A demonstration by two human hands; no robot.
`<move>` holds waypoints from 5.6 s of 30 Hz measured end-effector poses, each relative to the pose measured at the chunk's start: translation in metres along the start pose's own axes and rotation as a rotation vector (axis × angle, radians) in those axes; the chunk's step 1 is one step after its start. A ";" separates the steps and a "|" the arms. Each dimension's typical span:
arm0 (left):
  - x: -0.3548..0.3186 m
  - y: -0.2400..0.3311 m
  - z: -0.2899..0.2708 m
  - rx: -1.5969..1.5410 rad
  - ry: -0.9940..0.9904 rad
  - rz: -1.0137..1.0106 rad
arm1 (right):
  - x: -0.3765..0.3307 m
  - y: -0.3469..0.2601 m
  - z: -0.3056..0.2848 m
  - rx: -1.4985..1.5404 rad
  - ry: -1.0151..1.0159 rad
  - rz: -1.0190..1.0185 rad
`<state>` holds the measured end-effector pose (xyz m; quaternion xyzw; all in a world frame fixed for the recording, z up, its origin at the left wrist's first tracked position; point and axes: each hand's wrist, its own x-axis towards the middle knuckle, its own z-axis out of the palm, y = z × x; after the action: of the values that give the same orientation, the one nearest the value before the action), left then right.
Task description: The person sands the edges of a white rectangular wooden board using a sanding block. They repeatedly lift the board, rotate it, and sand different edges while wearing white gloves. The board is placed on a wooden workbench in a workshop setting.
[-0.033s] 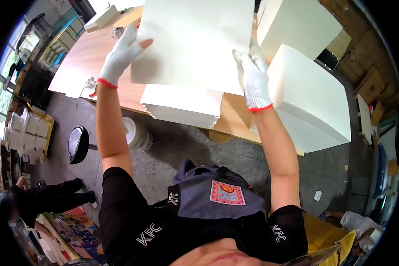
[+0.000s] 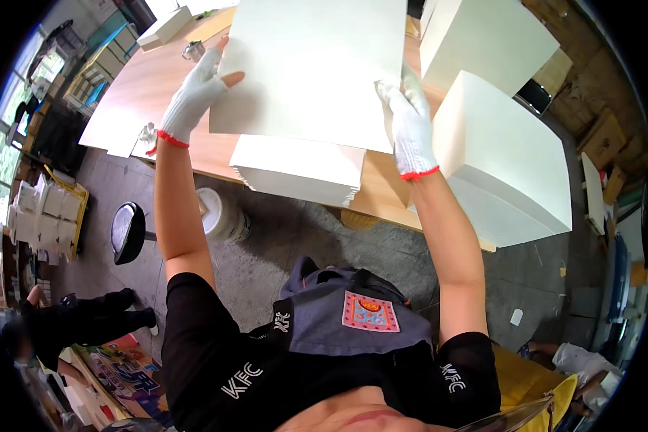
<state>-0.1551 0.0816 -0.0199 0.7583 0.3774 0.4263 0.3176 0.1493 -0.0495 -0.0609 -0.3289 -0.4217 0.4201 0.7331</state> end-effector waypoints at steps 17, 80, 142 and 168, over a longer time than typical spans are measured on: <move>-0.075 -0.061 0.010 0.717 -0.434 -0.370 | -0.045 0.018 -0.010 -1.523 -0.389 0.430; -0.127 -0.097 -0.010 0.695 -0.316 0.103 | -0.110 0.055 -0.040 -1.360 -0.396 -0.194; -0.006 0.265 0.522 0.087 -0.830 0.734 | -0.132 -0.250 -0.360 -1.336 0.610 0.028; -0.017 0.278 0.511 -0.010 -0.868 0.528 | -0.146 -0.225 -0.344 -1.111 0.868 -0.058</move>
<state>0.3753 -0.1569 -0.0255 0.9334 0.0040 0.1395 0.3305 0.4910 -0.3208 -0.0701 -0.7809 -0.2520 -0.0461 0.5698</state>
